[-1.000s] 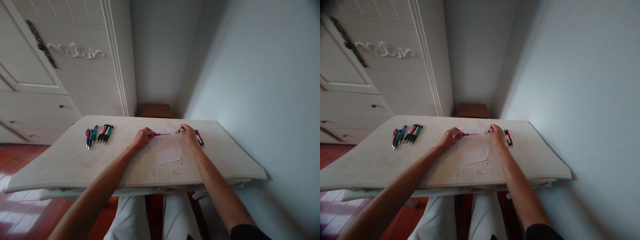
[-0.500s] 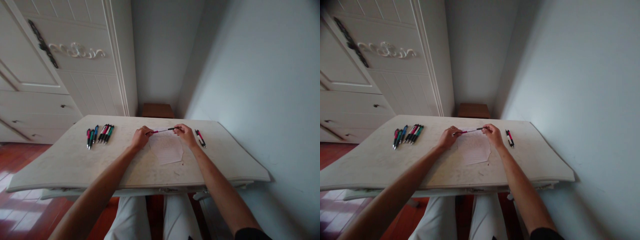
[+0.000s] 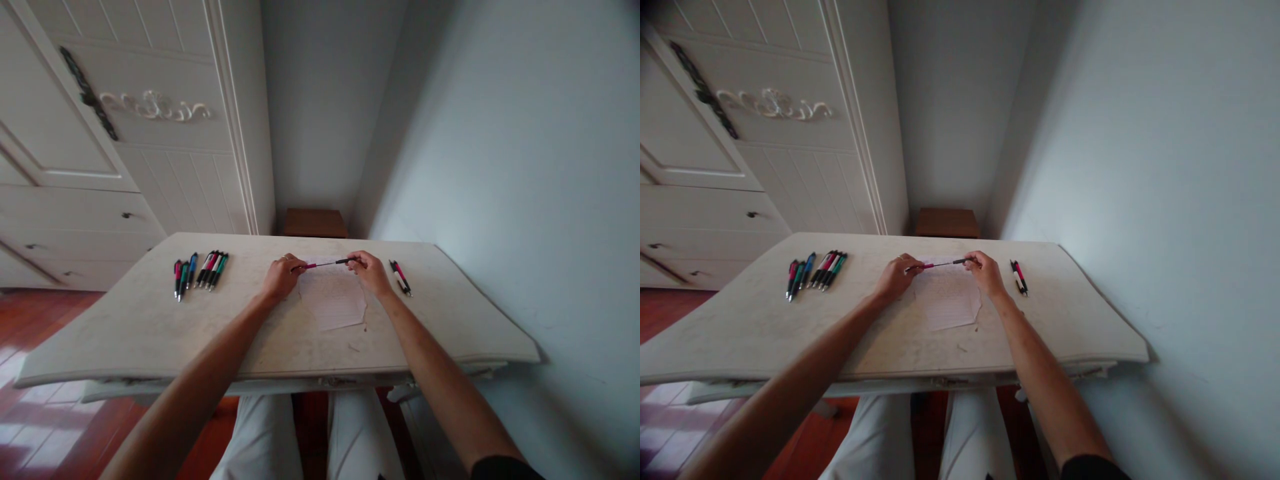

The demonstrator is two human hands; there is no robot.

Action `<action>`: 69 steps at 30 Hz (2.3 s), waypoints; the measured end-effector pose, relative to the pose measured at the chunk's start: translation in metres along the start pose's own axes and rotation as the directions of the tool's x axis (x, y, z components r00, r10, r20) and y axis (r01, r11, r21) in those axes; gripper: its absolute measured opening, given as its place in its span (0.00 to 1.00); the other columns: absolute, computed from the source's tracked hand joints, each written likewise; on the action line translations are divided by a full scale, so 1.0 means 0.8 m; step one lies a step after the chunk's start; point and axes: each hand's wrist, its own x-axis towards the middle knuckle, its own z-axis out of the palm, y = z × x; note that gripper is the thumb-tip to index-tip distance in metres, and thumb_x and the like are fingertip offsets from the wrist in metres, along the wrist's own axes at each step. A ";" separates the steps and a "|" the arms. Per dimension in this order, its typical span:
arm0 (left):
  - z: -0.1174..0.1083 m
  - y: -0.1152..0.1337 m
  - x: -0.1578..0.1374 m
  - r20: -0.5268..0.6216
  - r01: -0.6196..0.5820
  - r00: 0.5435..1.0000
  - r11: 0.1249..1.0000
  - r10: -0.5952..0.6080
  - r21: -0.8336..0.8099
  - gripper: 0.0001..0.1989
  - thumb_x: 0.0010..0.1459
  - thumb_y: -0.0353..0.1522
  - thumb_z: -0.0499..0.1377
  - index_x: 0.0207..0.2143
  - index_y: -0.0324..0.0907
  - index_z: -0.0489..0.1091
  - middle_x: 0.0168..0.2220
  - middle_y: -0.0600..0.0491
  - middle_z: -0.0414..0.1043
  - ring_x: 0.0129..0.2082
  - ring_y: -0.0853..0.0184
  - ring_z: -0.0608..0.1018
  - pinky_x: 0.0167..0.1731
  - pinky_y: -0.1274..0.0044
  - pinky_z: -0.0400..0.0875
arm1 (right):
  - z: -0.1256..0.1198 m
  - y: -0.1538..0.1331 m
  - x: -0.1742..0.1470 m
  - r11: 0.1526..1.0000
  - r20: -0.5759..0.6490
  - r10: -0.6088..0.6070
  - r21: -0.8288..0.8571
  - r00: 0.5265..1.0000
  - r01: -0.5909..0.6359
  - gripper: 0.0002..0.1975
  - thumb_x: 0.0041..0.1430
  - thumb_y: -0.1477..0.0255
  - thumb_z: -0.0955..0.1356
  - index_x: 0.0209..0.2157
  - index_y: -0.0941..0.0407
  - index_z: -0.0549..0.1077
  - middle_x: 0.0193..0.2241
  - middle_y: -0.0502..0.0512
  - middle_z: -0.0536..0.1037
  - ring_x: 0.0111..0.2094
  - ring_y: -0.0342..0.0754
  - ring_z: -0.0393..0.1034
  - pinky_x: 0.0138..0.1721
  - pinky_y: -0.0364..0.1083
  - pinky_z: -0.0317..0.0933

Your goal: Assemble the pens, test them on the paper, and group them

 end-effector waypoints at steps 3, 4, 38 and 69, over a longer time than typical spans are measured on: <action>0.000 0.002 0.000 0.010 -0.017 1.000 1.000 0.017 -0.021 0.10 0.58 0.30 0.58 0.37 0.43 0.80 0.35 0.50 0.77 0.36 0.62 0.78 0.41 0.73 0.70 | 0.002 0.001 0.000 1.000 0.027 0.012 0.026 1.000 -0.013 0.10 0.49 0.67 0.68 0.34 0.56 0.74 0.28 0.52 0.79 0.29 0.46 0.73 0.32 0.45 0.65; 0.000 0.003 0.000 0.016 -0.025 1.000 0.999 0.025 -0.028 0.09 0.57 0.30 0.58 0.37 0.43 0.80 0.35 0.50 0.77 0.36 0.62 0.78 0.41 0.73 0.70 | 0.003 0.001 0.000 0.999 0.038 0.017 0.037 0.999 -0.018 0.10 0.49 0.67 0.68 0.34 0.56 0.74 0.28 0.52 0.79 0.29 0.46 0.73 0.32 0.45 0.65; 0.000 0.012 -0.005 -0.072 -0.237 0.971 0.961 0.229 -0.139 0.05 0.57 0.28 0.61 0.35 0.42 0.77 0.34 0.51 0.72 0.35 0.67 0.75 0.40 0.74 0.71 | 0.030 -0.033 -0.023 0.980 0.133 0.131 0.130 0.982 -0.149 0.20 0.50 0.52 0.70 0.26 0.57 0.76 0.24 0.56 0.80 0.22 0.44 0.69 0.22 0.42 0.61; -0.005 0.018 0.001 -0.058 0.081 0.991 0.892 -0.119 -0.444 0.24 0.55 0.46 0.60 0.47 0.39 0.69 0.39 0.48 0.76 0.37 0.65 0.77 0.32 0.77 0.71 | 0.030 -0.038 -0.022 0.951 0.020 0.128 0.281 0.992 -0.128 0.17 0.48 0.56 0.73 0.28 0.57 0.76 0.25 0.56 0.80 0.22 0.43 0.68 0.26 0.44 0.63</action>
